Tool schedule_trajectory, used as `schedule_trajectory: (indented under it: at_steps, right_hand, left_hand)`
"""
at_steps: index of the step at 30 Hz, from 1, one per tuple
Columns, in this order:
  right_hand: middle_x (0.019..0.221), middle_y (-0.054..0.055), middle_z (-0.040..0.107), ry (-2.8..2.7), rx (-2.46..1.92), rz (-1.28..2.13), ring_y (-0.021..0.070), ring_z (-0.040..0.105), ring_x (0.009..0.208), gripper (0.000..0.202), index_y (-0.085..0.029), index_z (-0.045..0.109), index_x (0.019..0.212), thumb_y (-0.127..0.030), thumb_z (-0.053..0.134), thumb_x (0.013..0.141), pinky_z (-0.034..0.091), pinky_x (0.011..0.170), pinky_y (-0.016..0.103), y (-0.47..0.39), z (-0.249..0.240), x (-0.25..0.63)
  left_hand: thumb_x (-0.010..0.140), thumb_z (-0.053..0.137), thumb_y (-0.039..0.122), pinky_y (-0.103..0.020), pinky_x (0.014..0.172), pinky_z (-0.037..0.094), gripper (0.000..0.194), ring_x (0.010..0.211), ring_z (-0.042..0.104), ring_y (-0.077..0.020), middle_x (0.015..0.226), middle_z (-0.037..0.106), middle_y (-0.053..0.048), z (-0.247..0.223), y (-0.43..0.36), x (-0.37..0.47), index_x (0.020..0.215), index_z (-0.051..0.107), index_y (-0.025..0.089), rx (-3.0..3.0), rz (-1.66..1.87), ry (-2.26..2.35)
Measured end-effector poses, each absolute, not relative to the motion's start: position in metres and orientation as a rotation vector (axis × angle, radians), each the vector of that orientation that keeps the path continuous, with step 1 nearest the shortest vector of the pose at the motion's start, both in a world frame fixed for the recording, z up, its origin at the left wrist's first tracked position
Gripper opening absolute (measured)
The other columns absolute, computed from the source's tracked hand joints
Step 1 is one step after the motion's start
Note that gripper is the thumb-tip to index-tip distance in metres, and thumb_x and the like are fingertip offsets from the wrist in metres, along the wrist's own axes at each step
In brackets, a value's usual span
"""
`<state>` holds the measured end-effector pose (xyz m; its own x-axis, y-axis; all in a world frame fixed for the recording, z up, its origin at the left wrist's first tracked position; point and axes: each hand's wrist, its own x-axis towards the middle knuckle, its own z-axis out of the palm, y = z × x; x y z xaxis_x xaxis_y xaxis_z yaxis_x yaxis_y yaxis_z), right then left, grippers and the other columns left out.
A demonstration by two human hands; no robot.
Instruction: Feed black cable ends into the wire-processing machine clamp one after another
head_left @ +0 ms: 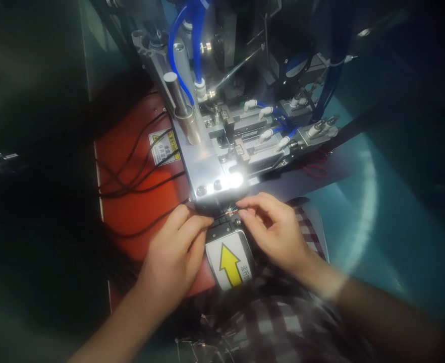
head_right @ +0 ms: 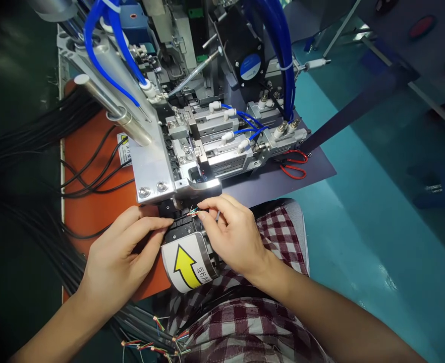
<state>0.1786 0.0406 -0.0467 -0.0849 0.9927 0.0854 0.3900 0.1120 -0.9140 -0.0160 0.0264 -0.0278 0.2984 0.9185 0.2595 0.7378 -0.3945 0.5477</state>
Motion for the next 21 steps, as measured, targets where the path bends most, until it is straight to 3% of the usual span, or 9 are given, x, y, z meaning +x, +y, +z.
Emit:
schedule_trajectory:
  at_steps: [11,21]
  right_hand:
    - [0.084,0.004,0.066,-1.688,-1.343,0.897,0.0148,0.062,0.073,0.012,-0.017,0.067,0.095,-0.013,0.058,0.087,0.052,0.065,0.028,0.0388,-0.0430,0.1779]
    - [0.088,0.007,0.068,-2.032,-1.234,0.600,0.0181,0.064,0.077,0.018,-0.019,0.064,0.101,-0.015,0.052,0.090,0.053,0.070,0.032,0.0458,-0.0426,0.1825]
  left_hand:
    - [0.088,0.052,0.004,-0.017,0.068,0.045,0.018,0.078,0.055,-0.0084,0.087,0.055,-0.001,-0.0266,0.0261,-0.0156,0.094,0.062,0.017,2.250,0.781,1.483]
    - [0.088,0.052,0.006,-0.020,0.066,0.047,0.018,0.078,0.057,-0.0101,0.089,0.057,-0.001,-0.0277,0.0257,-0.0166,0.094,0.063,0.019,2.243,0.775,1.505]
